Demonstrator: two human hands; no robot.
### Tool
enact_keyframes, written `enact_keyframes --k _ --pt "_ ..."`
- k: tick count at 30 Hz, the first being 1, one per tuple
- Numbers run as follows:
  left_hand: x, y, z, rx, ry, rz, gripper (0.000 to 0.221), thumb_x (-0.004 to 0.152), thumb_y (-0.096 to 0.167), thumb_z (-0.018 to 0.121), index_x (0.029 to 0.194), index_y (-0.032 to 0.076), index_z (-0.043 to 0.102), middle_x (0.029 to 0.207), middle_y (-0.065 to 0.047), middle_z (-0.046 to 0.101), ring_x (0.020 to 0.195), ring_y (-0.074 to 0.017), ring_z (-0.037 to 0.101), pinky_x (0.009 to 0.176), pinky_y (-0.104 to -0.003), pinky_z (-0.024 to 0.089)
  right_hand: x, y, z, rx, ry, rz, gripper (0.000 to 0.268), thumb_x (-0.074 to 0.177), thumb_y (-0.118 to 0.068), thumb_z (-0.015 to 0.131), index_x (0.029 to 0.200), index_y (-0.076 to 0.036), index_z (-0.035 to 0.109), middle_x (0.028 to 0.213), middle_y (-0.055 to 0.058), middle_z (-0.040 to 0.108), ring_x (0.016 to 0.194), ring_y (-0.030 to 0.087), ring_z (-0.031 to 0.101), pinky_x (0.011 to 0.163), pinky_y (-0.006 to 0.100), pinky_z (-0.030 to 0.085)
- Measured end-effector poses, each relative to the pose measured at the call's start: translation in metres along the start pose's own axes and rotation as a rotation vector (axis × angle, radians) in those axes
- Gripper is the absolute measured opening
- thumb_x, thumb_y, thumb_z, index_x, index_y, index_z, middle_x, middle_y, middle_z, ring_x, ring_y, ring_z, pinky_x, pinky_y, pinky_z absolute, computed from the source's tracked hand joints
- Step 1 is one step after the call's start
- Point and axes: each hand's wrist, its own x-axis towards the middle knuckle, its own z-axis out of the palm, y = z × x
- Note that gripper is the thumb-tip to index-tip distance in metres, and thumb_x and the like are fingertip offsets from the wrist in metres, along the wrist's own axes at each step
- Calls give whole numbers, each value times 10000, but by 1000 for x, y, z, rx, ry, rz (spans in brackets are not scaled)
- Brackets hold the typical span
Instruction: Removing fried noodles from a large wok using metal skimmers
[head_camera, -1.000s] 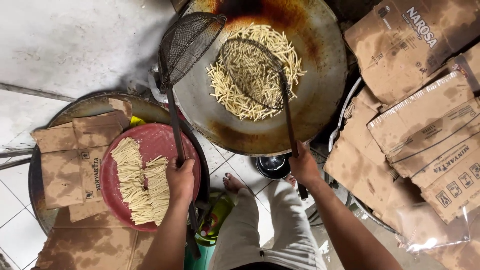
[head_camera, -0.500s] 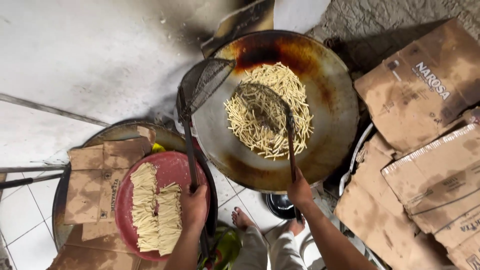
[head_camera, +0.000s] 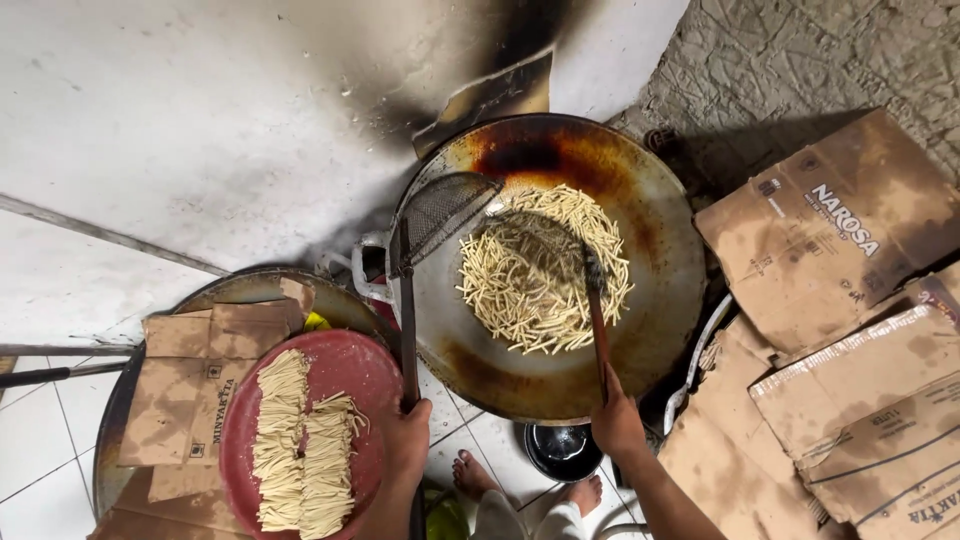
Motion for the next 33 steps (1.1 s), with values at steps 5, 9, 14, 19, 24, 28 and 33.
enact_keyframes --k 5,9,14,19,24,28,33 --pt "-4 -5 6 42 -24 -14 256 809 148 572 1007 25 676 753 -108 619 658 -217 511 635 -425 389 -13 50 -5 64 -41 24 856 774 7 526 1595 -203 405 1466 89 630 1304 278 637 1085 346 478" --pt "4 -17 8 67 12 -93 210 812 163 608 967 52 696 694 -85 554 642 -206 474 626 -406 366 -29 4 -42 86 36 1 766 899 23 484 1611 -231 359 1378 160 665 985 279 658 828 370 524" --pt "11 -33 12 84 53 -58 113 774 139 611 819 50 664 646 -66 546 607 -193 461 595 -397 380 41 -47 -66 83 94 -98 779 950 47 428 1667 -202 255 1065 273 673 495 257 570 437 400 517" --pt "1 -23 14 50 56 -72 100 792 141 597 758 63 544 652 -62 434 630 -197 378 610 -415 326 83 -62 -50 -137 35 10 875 990 63 382 1664 -417 99 1572 318 274 781 341 714 788 419 629" --pt "5 -20 11 29 70 -118 132 795 139 602 829 13 622 686 -108 530 638 -227 446 623 -430 365 32 -18 -35 -175 21 -1 753 1030 -123 410 1670 -393 121 1358 245 461 750 370 697 737 457 632" --pt "4 -17 8 36 69 -109 135 770 132 595 807 5 618 644 -109 514 599 -231 443 590 -420 366 15 42 -25 -281 -3 2 898 907 -83 513 1668 -403 159 1186 172 553 837 407 690 755 505 592" --pt "9 -11 12 31 44 -112 120 783 137 602 815 21 597 671 -84 506 630 -212 441 602 -416 344 16 3 -33 -207 -26 -19 819 937 -54 451 1651 -383 219 1237 213 547 844 410 713 737 478 644"
